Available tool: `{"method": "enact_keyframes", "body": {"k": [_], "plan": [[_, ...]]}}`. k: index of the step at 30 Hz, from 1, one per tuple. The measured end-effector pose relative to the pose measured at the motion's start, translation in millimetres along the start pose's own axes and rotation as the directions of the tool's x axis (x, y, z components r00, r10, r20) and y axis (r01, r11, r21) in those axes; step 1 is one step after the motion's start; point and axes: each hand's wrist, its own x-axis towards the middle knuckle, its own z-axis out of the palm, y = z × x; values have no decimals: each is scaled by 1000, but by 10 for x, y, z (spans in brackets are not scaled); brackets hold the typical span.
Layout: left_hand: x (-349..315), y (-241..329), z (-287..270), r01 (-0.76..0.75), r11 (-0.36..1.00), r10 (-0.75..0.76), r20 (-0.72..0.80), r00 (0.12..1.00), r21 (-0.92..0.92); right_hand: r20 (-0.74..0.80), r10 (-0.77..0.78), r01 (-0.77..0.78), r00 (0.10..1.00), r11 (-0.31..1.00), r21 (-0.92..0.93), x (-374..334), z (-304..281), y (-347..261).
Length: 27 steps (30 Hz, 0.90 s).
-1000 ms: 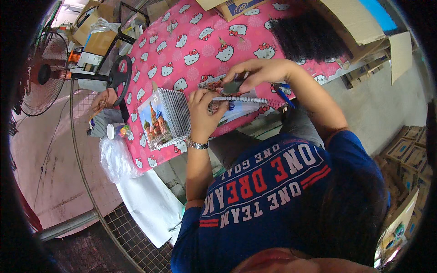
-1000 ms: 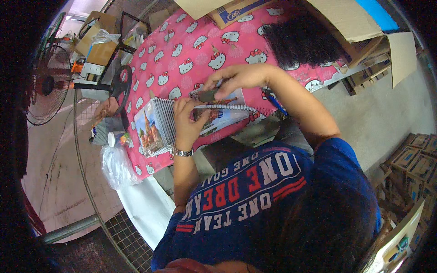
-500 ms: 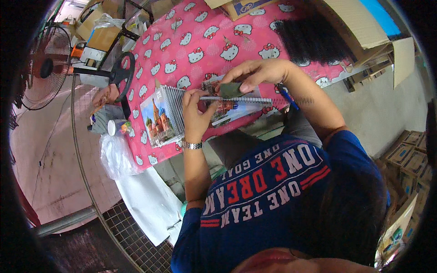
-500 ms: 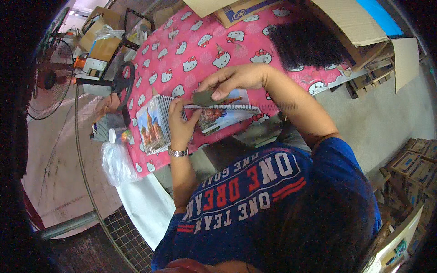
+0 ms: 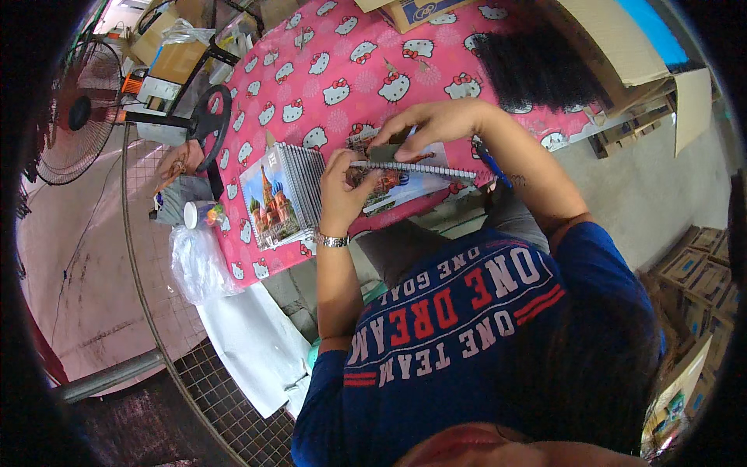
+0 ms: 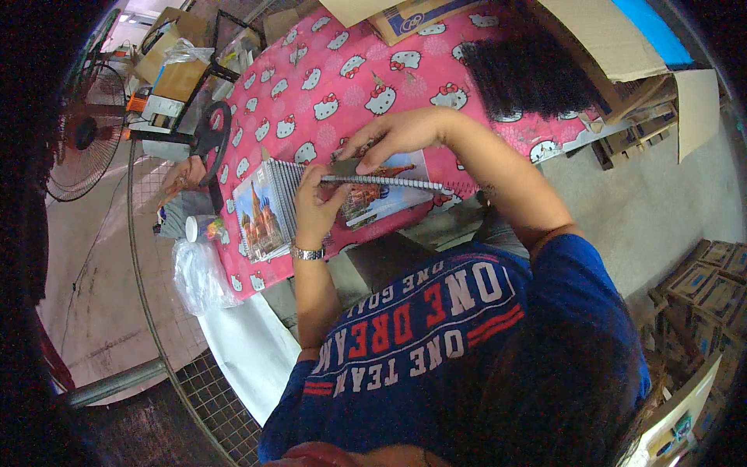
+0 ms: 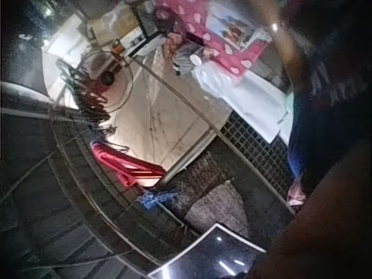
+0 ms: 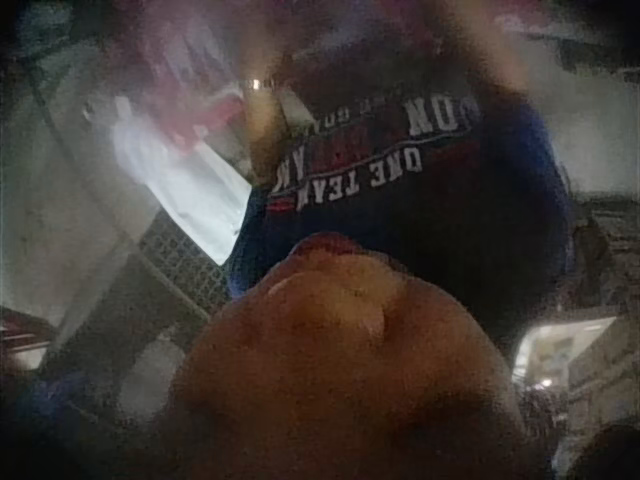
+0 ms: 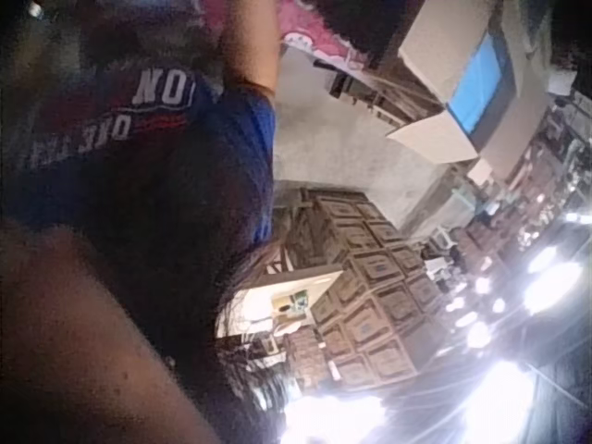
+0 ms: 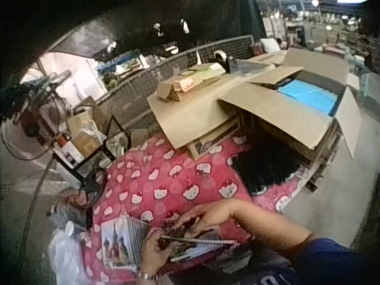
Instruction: The person assembles calendars by hand, aligning stacks of pages with wire coils and pressing the wire into the page holes before placing the finished calendars in a stack.
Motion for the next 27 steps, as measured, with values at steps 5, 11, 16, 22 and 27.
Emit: {"method": "enact_keyframes", "body": {"k": [5,11,16,22,27], "plan": [[-24,-90,46,-5,1000,5,-6,1000,-29,-5,-168,154,986,889,432,29,52,-8],[-18,-136,45,41,997,-40,5,999,-62,-47,-141,148,989,919,366,66,57,-44],[-35,-249,43,63,990,-62,15,998,-122,-69,37,-31,997,996,80,157,-14,-30],[17,-173,61,163,950,-152,63,986,-266,-11,49,-46,999,980,194,236,-4,50],[41,-165,80,171,936,-159,64,985,-308,-25,44,-43,999,999,31,265,-28,73]]}}
